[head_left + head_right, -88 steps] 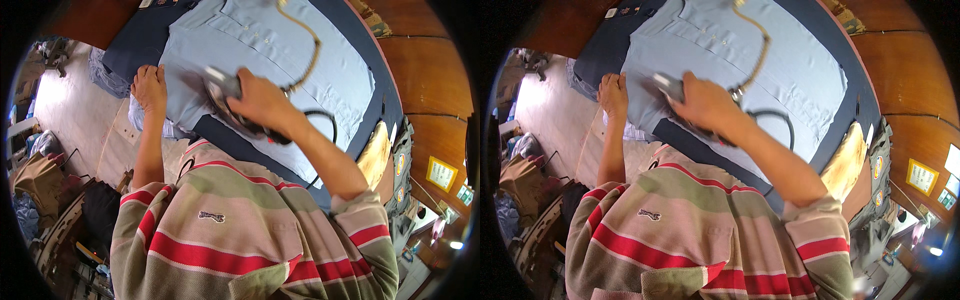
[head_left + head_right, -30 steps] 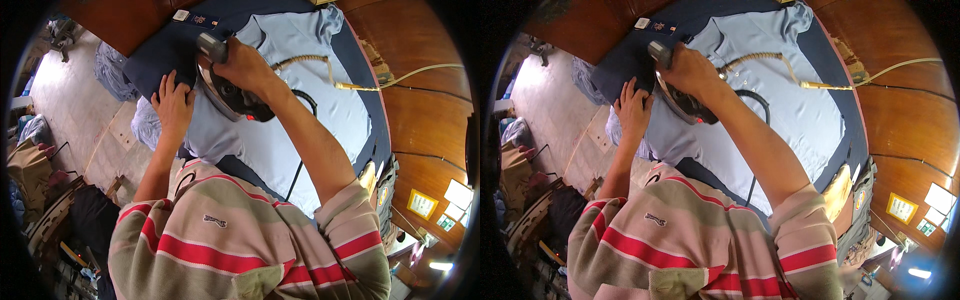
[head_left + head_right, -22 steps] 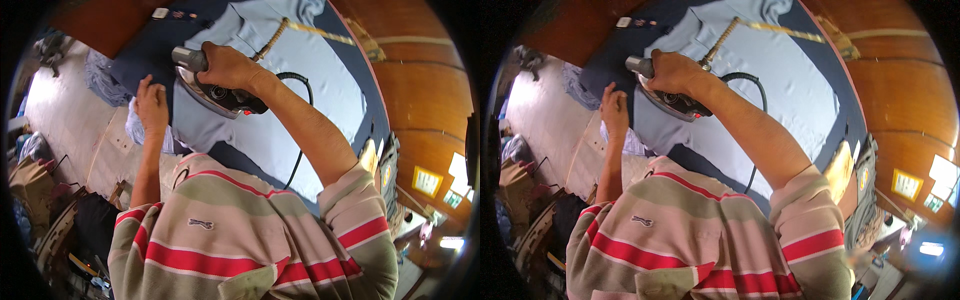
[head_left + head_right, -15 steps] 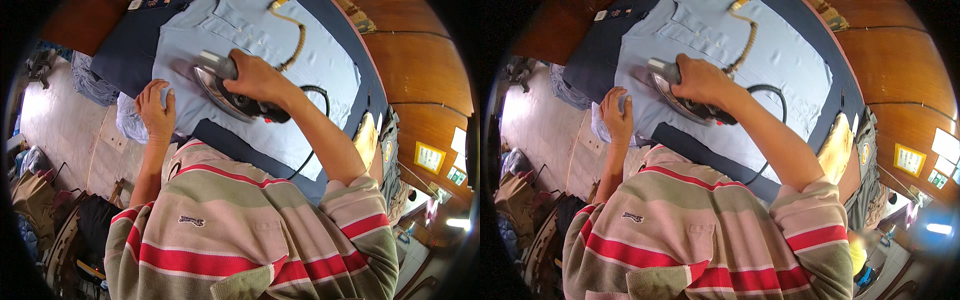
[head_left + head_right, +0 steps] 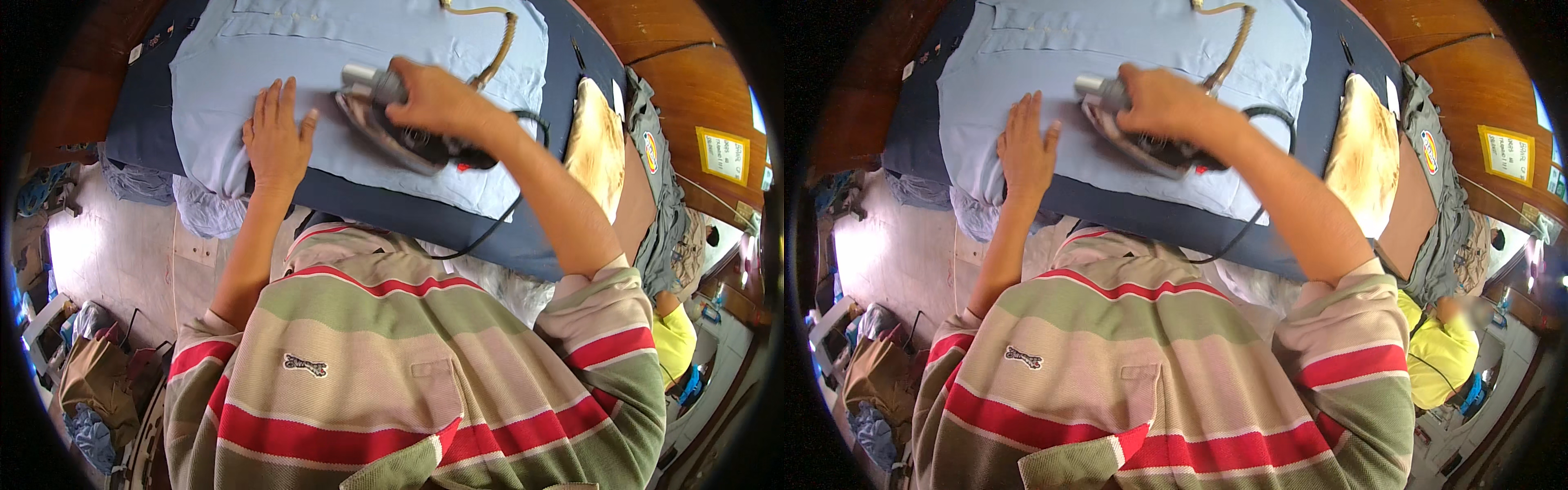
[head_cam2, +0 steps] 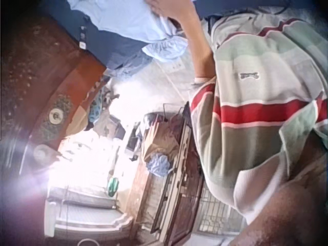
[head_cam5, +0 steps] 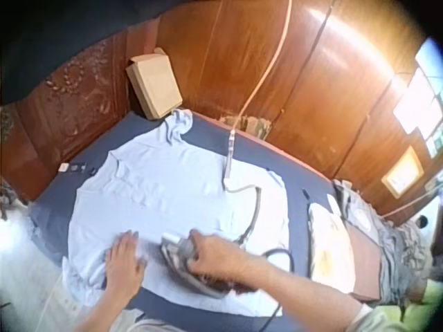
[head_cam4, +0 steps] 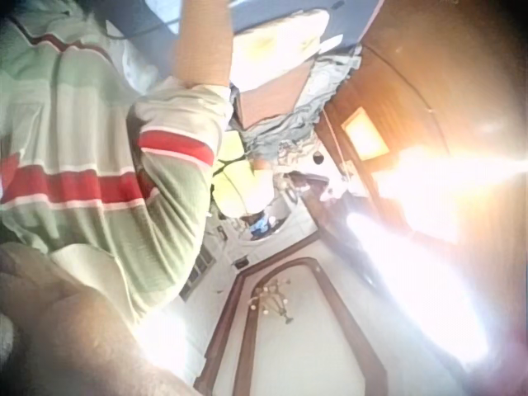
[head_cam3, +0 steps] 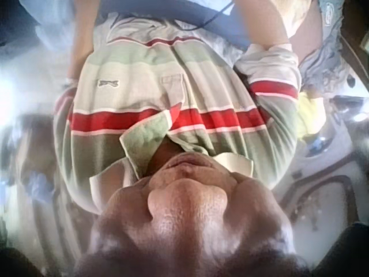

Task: The person irons the sleeves and main body of a light-blue shirt using a steam iron, then lifts the shirt and places it onto a stack of similar garments.

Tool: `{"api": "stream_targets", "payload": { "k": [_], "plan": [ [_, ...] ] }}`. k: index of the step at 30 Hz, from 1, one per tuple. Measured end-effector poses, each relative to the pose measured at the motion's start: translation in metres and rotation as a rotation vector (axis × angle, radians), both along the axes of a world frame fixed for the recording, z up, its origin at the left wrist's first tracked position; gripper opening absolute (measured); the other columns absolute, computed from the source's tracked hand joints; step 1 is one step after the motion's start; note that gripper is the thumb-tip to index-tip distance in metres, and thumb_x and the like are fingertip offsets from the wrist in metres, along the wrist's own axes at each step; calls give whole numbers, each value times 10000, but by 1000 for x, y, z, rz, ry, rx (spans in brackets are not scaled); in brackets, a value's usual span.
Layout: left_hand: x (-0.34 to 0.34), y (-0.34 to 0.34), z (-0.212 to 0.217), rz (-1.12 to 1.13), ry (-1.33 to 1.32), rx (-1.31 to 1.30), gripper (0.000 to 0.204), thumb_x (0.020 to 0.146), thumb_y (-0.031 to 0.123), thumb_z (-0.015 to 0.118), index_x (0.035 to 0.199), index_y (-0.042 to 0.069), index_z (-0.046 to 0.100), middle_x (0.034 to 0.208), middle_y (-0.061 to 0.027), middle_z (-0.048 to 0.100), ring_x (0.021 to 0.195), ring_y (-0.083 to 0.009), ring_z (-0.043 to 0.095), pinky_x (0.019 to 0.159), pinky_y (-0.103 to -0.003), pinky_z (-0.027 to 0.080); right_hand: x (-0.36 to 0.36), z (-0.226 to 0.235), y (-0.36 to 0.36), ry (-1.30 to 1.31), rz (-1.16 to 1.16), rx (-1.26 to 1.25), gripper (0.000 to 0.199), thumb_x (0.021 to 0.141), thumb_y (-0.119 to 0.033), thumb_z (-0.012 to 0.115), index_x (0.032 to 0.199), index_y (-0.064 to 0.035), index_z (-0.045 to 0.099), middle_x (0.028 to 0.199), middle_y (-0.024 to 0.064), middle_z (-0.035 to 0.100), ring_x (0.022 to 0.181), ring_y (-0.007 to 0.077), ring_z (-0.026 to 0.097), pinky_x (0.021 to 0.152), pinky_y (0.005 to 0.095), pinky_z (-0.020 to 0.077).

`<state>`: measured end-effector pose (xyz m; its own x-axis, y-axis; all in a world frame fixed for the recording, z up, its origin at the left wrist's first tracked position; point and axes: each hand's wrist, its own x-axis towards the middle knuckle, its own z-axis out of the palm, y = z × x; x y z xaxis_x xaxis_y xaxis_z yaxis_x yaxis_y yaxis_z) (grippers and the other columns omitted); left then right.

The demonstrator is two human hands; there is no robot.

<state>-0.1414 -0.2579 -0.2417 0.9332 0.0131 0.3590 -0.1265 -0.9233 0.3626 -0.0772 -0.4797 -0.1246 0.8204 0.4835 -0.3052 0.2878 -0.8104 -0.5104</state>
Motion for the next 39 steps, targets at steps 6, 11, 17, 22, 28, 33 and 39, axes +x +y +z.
{"api": "stream_targets", "payload": {
  "k": [6,11,17,22,28,33,39],
  "plan": [
    [-24,-5,-12,61,280,365,600,893,466,460,1404,171,350,1469,-95,300,1357,-310,255,1009,-552,227,27,-10,-31,-40,7,115,462,708,-281,638,1012,48,524,859,233,609,830,306,624,731,383,479],
    [-34,17,-30,137,255,317,544,929,400,418,1417,178,327,1486,-91,276,1371,-288,244,1018,-547,215,-36,0,9,116,189,127,391,709,-258,627,955,22,510,783,208,625,770,371,617,679,430,471],
    [-46,-4,-9,126,-192,-149,549,936,343,405,1390,42,338,1416,-152,376,1305,-305,350,1025,-469,232,-6,-10,18,-28,118,124,396,706,-255,625,964,30,532,808,232,634,787,384,620,705,430,474],
    [-77,-88,6,-816,7,-247,477,834,337,566,1220,60,517,1260,-107,521,1148,-275,482,916,-428,370,22,-2,-23,-30,91,35,463,707,-282,626,1028,40,538,841,219,631,784,342,624,729,397,479],
    [-105,-147,-1,-1046,156,108,536,907,424,439,1304,63,462,1409,-91,397,1323,-229,327,1058,-381,286,12,5,-68,-5,43,-31,546,721,-290,625,1136,47,513,875,214,627,825,323,617,790,365,470],
    [-127,-153,-8,-1042,276,35,533,918,412,426,1322,65,443,1422,-86,382,1331,-224,318,1076,-389,258,0,11,-78,52,66,-19,518,721,-288,626,1105,44,520,872,221,624,824,326,616,775,372,470],
    [-116,-128,-13,-933,232,-153,392,820,244,547,1171,68,531,1240,-91,520,1123,-268,480,934,-396,363,-17,-3,-63,81,44,88,482,706,-262,629,1081,19,517,854,216,623,810,333,615,737,382,475]
  ]
}}
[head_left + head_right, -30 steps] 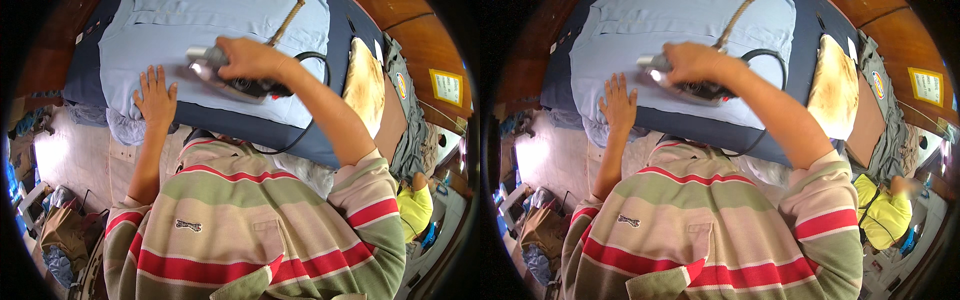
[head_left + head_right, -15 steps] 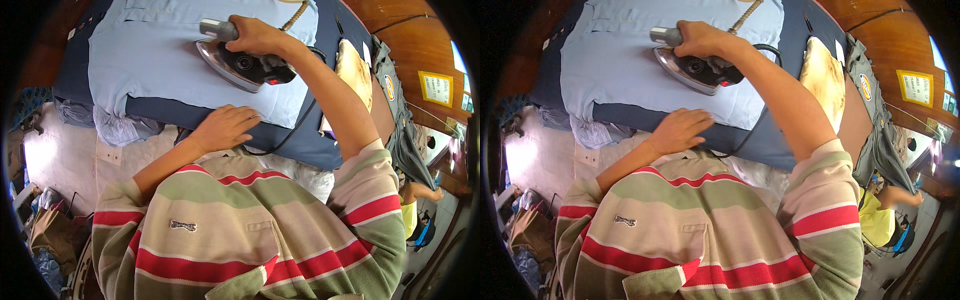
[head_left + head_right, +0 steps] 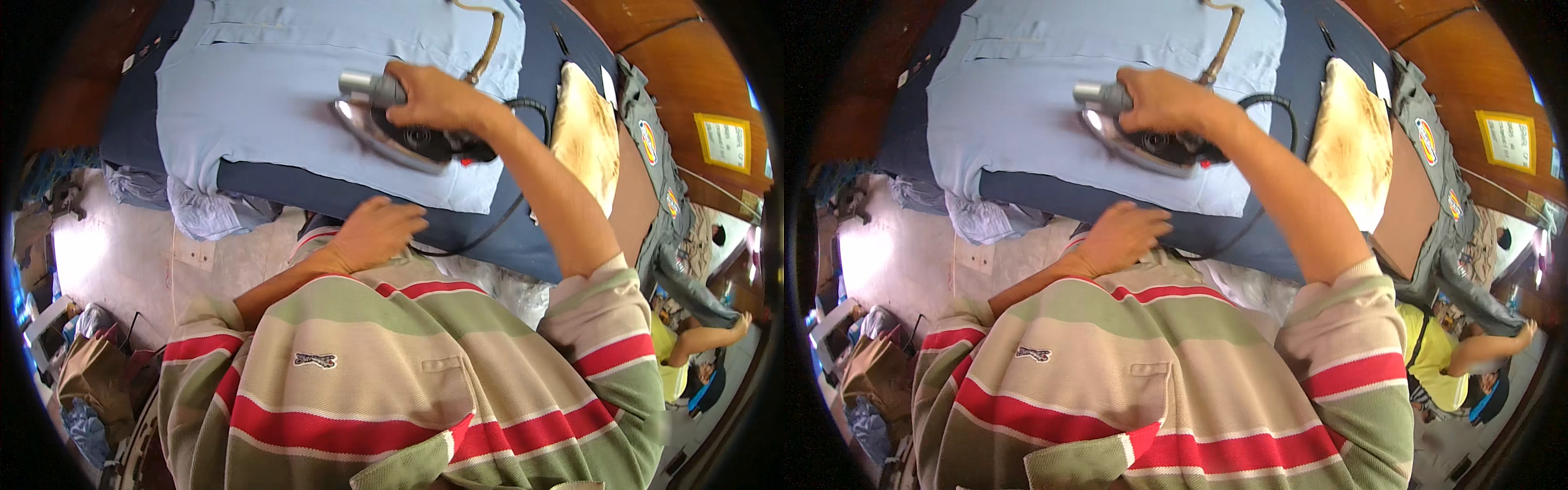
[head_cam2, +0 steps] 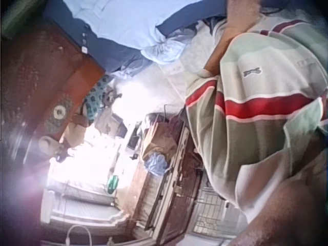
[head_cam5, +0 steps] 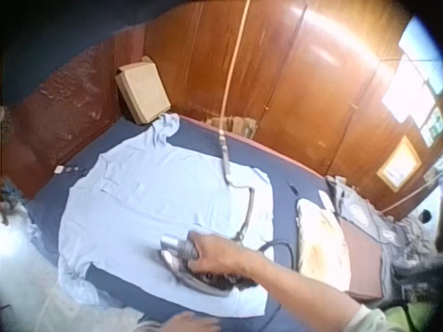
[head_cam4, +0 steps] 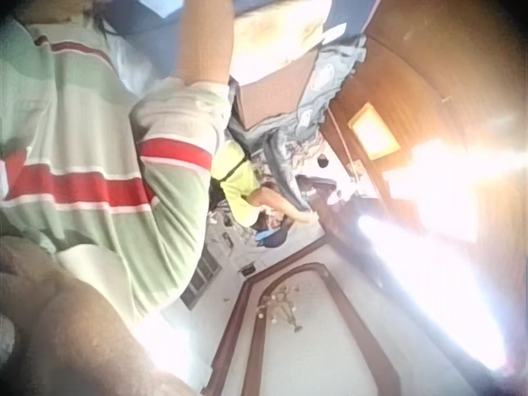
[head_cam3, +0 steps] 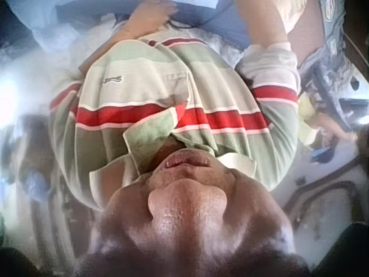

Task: The person irons the sleeves and main body of a light-blue shirt using a steam iron, then lifts the shirt and places it onto a stack of similar garments.

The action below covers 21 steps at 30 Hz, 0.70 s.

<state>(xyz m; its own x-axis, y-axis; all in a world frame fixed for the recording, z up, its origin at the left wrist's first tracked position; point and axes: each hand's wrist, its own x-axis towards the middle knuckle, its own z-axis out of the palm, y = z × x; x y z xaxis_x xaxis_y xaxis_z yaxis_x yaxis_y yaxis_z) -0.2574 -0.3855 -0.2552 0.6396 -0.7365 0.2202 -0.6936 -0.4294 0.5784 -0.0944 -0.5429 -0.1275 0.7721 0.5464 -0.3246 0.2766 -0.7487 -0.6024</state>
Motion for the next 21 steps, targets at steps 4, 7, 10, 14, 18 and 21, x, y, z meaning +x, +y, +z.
{"api": "stream_targets", "payload": {
  "k": [4,7,10,14,18,21],
  "plan": [
    [31,89,-12,773,-359,-181,322,712,117,576,1026,69,525,1068,-84,564,970,-288,522,844,-439,357,-53,19,33,69,178,-90,388,730,-241,624,1036,-37,498,804,229,632,771,399,614,689,462,477],
    [51,144,6,979,-342,139,262,761,115,582,1022,124,577,1141,-34,561,1101,-236,506,933,-426,316,-62,20,41,83,191,-78,406,732,-235,630,1056,-31,496,818,240,629,782,400,613,704,457,477],
    [60,175,10,962,-286,287,206,794,102,575,983,171,619,1162,22,563,1168,-183,488,973,-423,291,-55,21,45,80,68,-99,428,727,-234,640,1068,-21,493,823,241,628,793,400,611,712,455,475],
    [60,186,3,962,-235,224,181,809,87,564,943,181,641,1143,54,576,1174,-149,492,992,-422,283,-47,15,64,44,46,-95,426,734,-242,640,1058,-16,484,827,232,628,808,407,609,719,468,469],
    [58,190,-11,996,-209,93,170,803,77,564,915,171,650,1131,45,590,1164,-153,504,1006,-423,274,-49,7,114,-3,96,-48,411,744,-254,632,1045,-18,480,836,221,629,808,403,611,714,477,470],
    [57,193,-16,1016,-178,78,170,789,75,567,900,168,655,1131,46,596,1166,-156,504,1006,-426,270,-36,8,136,-19,77,-37,408,752,-261,623,1046,-17,481,835,215,631,810,398,612,710,478,474]
  ]
}}
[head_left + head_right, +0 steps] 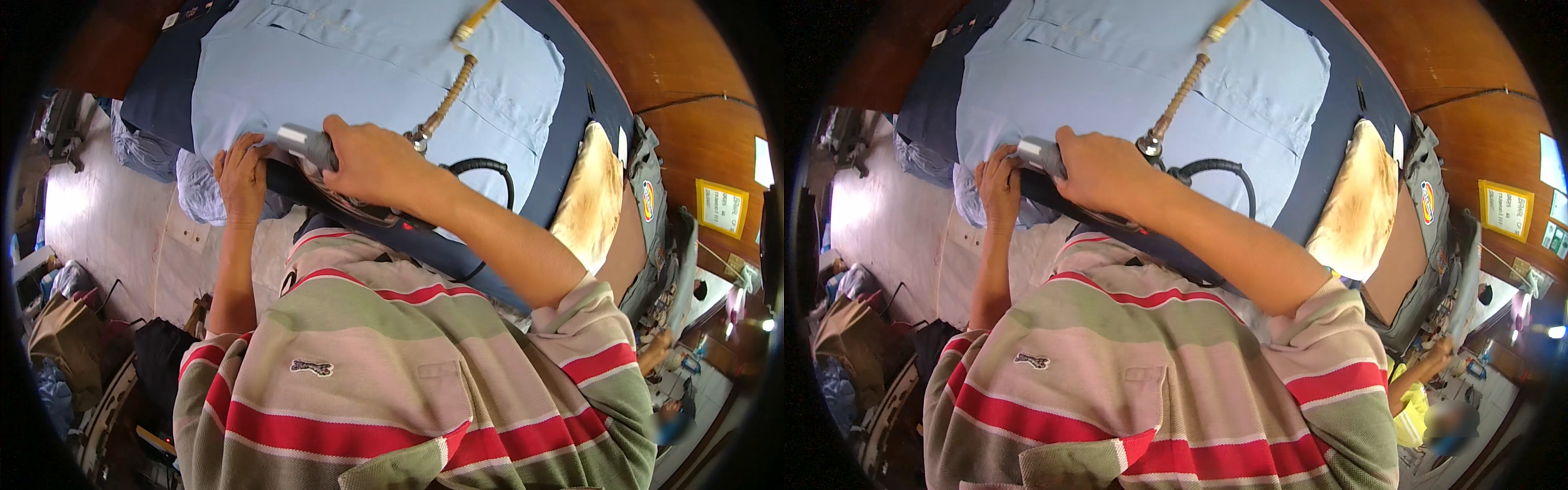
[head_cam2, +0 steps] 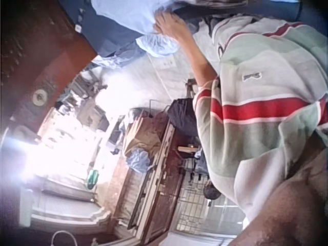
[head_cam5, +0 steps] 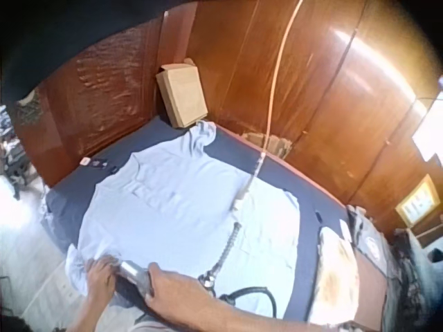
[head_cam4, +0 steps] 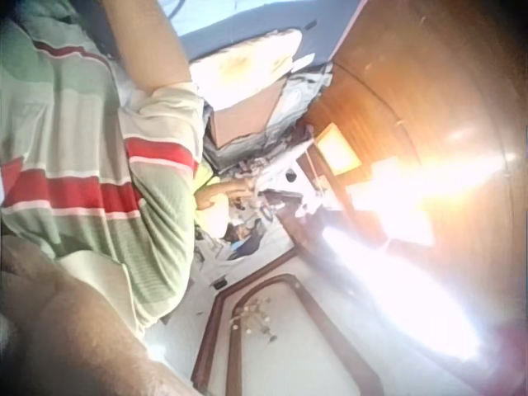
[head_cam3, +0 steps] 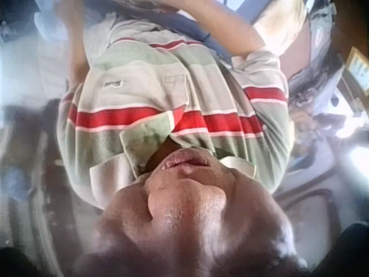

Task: The person irons the sleeves and main body of a light-blue shirt using a steam iron, then lifts the shirt and places it onto a stack of similar garments.

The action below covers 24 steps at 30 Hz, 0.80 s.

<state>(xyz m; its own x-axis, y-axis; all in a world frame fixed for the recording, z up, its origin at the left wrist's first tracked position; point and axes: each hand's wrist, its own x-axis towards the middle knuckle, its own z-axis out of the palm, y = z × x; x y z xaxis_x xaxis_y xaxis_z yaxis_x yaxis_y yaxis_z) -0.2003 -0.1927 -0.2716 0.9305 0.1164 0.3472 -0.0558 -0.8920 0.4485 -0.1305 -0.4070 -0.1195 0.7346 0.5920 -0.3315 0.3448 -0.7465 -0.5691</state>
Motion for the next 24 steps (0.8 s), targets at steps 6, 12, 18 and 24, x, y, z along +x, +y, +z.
{"api": "stream_targets", "payload": {
  "k": [6,12,18,24],
  "plan": [
    [5,-38,41,51,-120,107,227,751,110,600,963,161,663,1130,14,600,1154,-161,510,1004,-428,260,75,-11,-29,-118,-152,3,404,719,-251,610,1000,28,529,821,242,630,777,404,616,701,434,487],
    [36,-107,37,-530,-38,-163,291,791,248,616,1051,119,627,1189,-49,565,1145,-209,498,926,-380,355,72,-11,-98,-97,-198,-48,484,716,-280,632,1069,34,529,868,243,629,800,359,628,734,390,481],
    [40,-184,31,-655,79,166,551,840,469,532,1286,150,481,1379,-82,406,1298,-252,329,983,-473,293,41,-1,-180,-63,-497,-86,553,695,-280,643,1117,51,507,873,253,628,831,357,631,767,400,473],
    [15,-185,25,-634,249,281,681,835,577,483,1387,193,379,1482,-72,262,1370,-274,193,1003,-553,212,-9,18,-211,-35,-733,-110,486,720,-259,647,1050,69,505,870,265,620,855,382,622,751,404,469]
  ]
}}
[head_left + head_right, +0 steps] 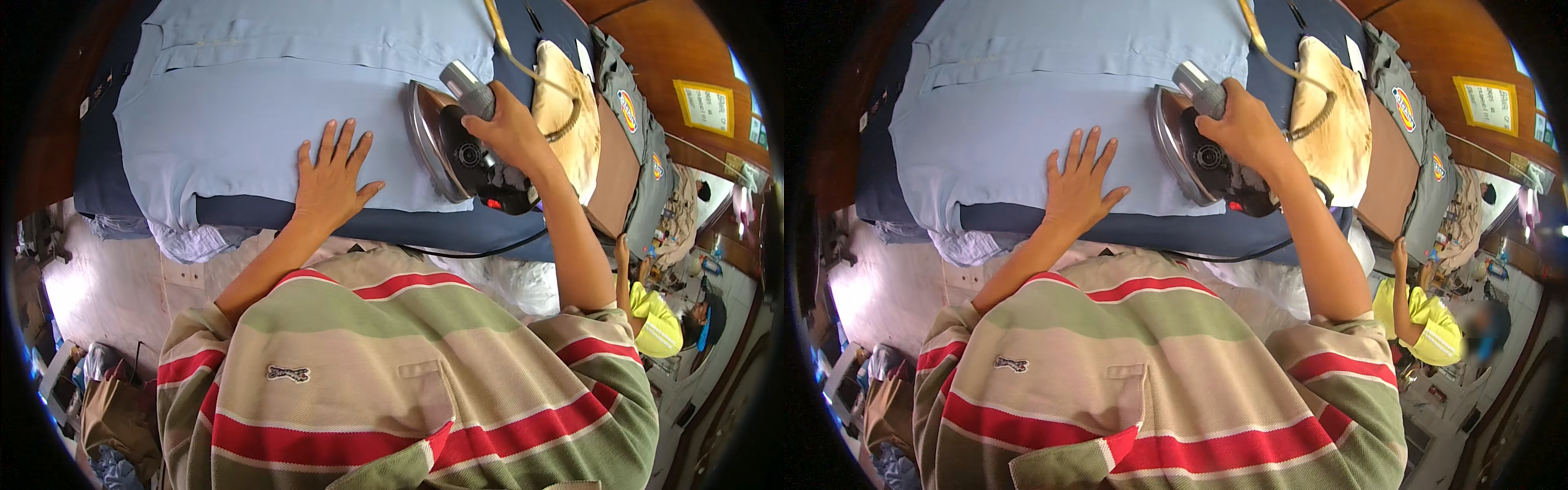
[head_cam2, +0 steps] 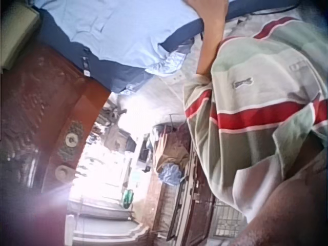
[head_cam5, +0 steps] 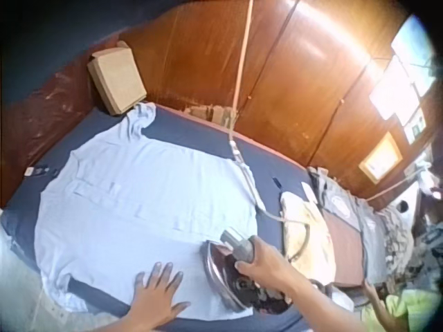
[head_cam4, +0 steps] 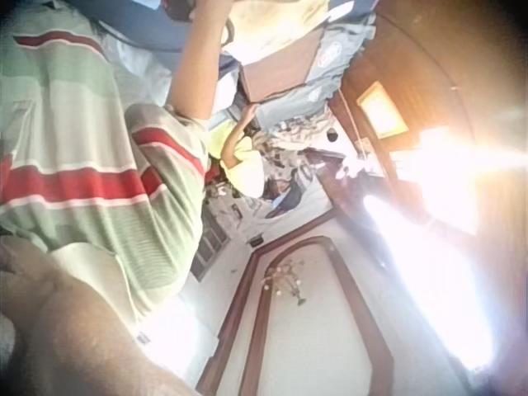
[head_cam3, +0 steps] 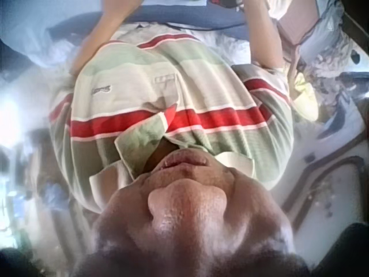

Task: The person irons the sleeves and main body of a light-blue shirt using a steam iron, then lifts the shirt and places it onto a stack of similar garments.

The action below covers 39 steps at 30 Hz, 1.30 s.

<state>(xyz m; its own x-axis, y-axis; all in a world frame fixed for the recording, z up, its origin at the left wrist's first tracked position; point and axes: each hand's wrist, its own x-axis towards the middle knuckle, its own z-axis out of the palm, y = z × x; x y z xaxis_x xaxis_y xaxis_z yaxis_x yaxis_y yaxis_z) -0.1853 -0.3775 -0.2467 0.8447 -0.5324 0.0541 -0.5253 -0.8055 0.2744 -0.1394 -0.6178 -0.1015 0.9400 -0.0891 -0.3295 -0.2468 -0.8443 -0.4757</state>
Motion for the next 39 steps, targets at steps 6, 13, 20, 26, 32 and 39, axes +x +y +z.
{"api": "stream_targets", "payload": {
  "k": [6,13,20,26,32,39],
  "plan": [
    [-7,7,4,14,-21,53,699,816,585,505,1385,198,384,1468,-76,298,1363,-283,220,996,-549,208,-21,-28,-39,-6,-276,70,498,720,-253,649,1034,100,491,889,282,612,877,369,622,755,402,468],
    [26,89,-2,408,-120,203,668,867,543,458,1427,208,314,1481,-89,284,1372,-287,232,994,-553,238,-89,-27,-19,-7,-270,20,448,745,-204,650,1066,61,486,711,79,578,571,136,538,546,285,443],
    [37,142,-12,673,-82,308,612,918,519,398,1435,209,289,1494,-71,256,1376,-273,227,1011,-581,238,-51,-24,-62,-57,-515,185,412,725,-183,652,1024,63,509,831,183,608,740,259,596,675,356,468],
    [35,140,-11,694,-94,291,612,912,509,421,1432,213,292,1493,-65,259,1375,-264,231,1021,-578,231,-32,-24,-68,-77,-456,299,414,744,-161,631,1086,35,507,802,68,570,619,134,527,575,281,449],
    [33,140,-5,712,-75,239,627,882,494,477,1410,185,340,1482,-71,281,1367,-260,244,1024,-570,231,-27,-34,-86,-177,-372,263,399,751,-174,631,1082,12,511,788,38,564,622,120,528,565,271,443],
    [34,141,4,701,-99,109,611,863,476,504,1369,151,397,1457,-88,319,1349,-273,265,1012,-564,229,-13,-26,-92,20,-267,266,649,718,-199,673,1246,78,417,953,132,582,742,192,575,649,309,476]
  ]
}}
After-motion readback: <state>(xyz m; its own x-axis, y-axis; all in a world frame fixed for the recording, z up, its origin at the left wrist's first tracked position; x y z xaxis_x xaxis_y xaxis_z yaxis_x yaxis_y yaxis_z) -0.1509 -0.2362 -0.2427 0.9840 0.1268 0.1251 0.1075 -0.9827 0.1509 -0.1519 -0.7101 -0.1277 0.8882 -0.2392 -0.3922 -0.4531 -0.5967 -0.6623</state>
